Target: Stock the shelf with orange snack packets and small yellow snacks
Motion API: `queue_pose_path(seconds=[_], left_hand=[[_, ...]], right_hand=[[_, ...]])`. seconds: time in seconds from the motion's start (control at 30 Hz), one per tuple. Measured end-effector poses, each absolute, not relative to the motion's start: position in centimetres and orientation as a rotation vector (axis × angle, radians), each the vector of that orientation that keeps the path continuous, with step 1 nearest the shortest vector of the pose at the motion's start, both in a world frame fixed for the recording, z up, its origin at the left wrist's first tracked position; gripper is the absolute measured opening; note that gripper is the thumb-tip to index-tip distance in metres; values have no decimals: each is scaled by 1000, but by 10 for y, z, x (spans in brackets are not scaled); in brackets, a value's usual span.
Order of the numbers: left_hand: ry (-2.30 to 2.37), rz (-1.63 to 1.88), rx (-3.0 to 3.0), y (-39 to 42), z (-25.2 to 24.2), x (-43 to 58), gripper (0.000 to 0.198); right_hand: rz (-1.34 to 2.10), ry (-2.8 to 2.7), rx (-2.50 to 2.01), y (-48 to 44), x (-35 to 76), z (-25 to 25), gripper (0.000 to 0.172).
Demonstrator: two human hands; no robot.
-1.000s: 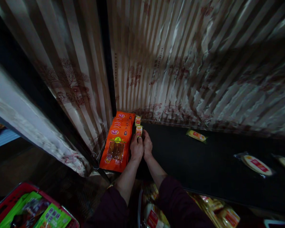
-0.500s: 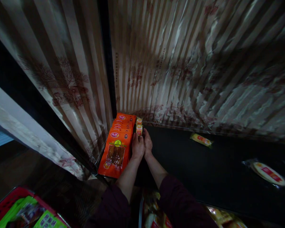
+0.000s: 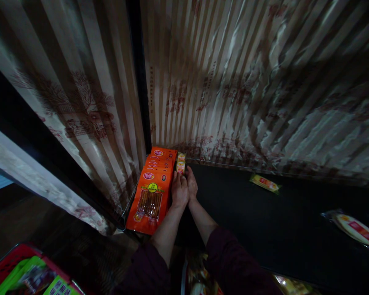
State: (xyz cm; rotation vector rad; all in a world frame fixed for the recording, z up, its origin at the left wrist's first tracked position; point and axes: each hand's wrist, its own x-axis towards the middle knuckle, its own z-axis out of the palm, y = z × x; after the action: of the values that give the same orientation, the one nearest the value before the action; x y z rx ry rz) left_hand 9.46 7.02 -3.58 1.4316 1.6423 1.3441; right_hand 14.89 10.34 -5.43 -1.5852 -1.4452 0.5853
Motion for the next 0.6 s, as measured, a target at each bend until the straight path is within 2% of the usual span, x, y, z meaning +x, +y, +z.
queue_pose_path(seconds=[0.37, 0.6], left_hand=[[1632, 1352, 1353, 72, -31, 93, 40], [1639, 1302, 1224, 68, -17, 90, 44]], right_hand=[[447, -1516, -1579, 110, 148, -56, 59], [594, -1579, -1586, 120, 149, -42, 67]])
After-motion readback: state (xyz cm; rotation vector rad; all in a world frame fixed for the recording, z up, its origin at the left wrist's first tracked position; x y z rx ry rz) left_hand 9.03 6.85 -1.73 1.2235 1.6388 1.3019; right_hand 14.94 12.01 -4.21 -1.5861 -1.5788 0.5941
